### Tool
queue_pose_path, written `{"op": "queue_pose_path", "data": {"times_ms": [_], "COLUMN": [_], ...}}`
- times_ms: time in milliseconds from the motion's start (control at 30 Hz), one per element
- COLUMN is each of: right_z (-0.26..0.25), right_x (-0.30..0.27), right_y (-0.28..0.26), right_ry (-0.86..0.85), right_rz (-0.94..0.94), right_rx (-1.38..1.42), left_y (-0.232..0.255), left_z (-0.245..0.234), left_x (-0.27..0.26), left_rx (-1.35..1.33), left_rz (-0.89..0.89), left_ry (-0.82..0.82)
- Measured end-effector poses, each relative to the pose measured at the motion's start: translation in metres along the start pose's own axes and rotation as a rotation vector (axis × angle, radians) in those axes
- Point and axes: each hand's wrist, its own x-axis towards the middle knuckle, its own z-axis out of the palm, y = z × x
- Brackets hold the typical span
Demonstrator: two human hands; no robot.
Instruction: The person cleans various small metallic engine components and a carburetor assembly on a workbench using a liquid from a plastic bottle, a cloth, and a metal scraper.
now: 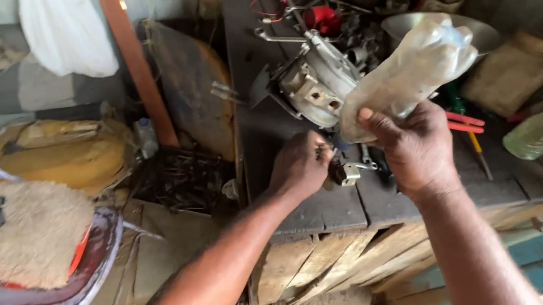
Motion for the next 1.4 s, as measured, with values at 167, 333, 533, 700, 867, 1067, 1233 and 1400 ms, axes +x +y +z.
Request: {"op": "queue_pose_path", "data": {"times_ms": [167, 333, 533, 700, 867, 1067, 1233, 1400], "right_z": [0.004, 0.016, 0.016, 0.021, 0.023, 0.018, 0.018, 0.019], "right_x": [0.008, 0.016, 0.022, 0.027, 0.023, 0.019, 0.017, 0.022], "right_y": [-0.007, -0.016, -0.006, -0.019, -0.019, -0.014, -0.005, -0.005], "right_ry": [0.005, -0.106, -0.165, -0.164, -0.172, -0.139, -0.101, -0.130], "right_rz": [0.041, -0.009, -0.054, -0.071, -0.094, -0.090, -0.103, -0.142], "right_rx": [0.060, -0.015, -0.176, -0.229, -0.277, -0.274, -0.385, -0.287], "left_y": [-0.008, -0.004, 0.003, -0.006, -0.008, -0.003, 0.005, 0.008], "left_z": [0.005, 0.001, -0.012, -0.010, -0.011, -0.017, -0.024, -0.023], "left_x": [-0.003, -0.001, -0.004, -0.009, -0.007, -0.005, -0.004, -0.006], "left_rx": [-0.670, -1.298, -1.479, -1.449, -1.508, -1.509, -1.535, -1.446], "left_rz": [-0.286, -0.705, -0.700, -0.532, -0.566, -0.543, -0.548, -0.632], "left_ry": [-0.071, -0.337, -0.238, -0.279, -0.327, -0.349, -0.362, -0.351]}}
